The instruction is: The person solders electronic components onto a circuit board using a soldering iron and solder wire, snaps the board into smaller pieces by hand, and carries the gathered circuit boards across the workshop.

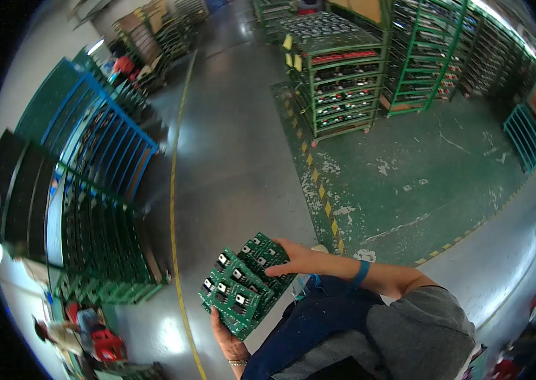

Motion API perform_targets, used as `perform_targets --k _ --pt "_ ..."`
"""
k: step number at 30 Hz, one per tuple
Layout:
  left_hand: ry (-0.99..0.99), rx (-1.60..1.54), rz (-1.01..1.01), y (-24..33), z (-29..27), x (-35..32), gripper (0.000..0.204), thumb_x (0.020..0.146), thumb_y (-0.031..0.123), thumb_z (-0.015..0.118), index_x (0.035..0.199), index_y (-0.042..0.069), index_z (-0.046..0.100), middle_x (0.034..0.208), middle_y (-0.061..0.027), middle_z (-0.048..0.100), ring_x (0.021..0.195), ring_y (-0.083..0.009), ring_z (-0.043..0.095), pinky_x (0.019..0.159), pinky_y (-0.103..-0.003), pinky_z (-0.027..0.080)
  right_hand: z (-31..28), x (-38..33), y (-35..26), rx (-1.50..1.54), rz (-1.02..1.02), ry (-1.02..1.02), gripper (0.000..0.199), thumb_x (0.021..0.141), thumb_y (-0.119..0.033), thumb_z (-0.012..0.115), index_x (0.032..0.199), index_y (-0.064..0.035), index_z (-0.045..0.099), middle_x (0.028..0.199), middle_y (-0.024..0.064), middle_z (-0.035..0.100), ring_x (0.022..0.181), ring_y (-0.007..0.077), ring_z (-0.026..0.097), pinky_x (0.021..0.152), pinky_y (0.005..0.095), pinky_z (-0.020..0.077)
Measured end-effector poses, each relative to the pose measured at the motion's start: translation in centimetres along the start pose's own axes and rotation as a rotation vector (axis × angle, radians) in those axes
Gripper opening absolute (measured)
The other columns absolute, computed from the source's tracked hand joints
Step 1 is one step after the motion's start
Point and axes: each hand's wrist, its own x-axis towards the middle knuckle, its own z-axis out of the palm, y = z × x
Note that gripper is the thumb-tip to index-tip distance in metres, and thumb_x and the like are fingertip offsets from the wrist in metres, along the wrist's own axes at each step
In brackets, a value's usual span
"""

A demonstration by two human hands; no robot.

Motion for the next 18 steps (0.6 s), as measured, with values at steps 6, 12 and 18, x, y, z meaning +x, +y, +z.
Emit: perform_targets --k 6,12,18 --pt "-0.239 -0.115 -0.062 -1.7 -4.5 10.8 0.060 0.089 0.033 0.066 0.137 0.003 0.044 0.130 -0.0159 0.057 0.115 -0.0337 0.058 0.097 -0.051 0.050 -1.2 2.8 2.4 -0.093 -0.185 0.140 0.086 0.085 -0.040 0.074 0.144 0.0053 0.030 0.136 0.0194 0.047 0.127 0.0263 0.045 0.106 0.0356 0.0366" --pt "-0.470 -0.089 -0.044 -4.1 -12.8 21.1 0.061 0.090 0.036 0.062 0.138 0.004 0.044 0.132 -0.0178 0.056 0.114 -0.0355 0.059 0.096 -0.052 0.050 -1.9 6.0 10.7 -0.492 -0.313 0.374 0.085 0.085 -0.046 0.070 0.146 -0.0013 0.030 0.130 0.0204 0.047 0.121 0.0284 0.050 0.095 0.0359 0.0464" --pt "-0.587 -0.071 -0.078 -3.5 -18.7 29.2 0.058 0.092 0.036 0.057 0.141 0.007 0.044 0.136 -0.0154 0.053 0.116 -0.0347 0.057 0.094 -0.057 0.050 -5.1 8.0 12.3 -0.787 -0.493 0.731 0.078 0.084 -0.052 0.069 0.135 0.0020 0.044 0.120 0.0193 0.052 0.103 0.0261 0.061 0.080 0.0337 0.0534"
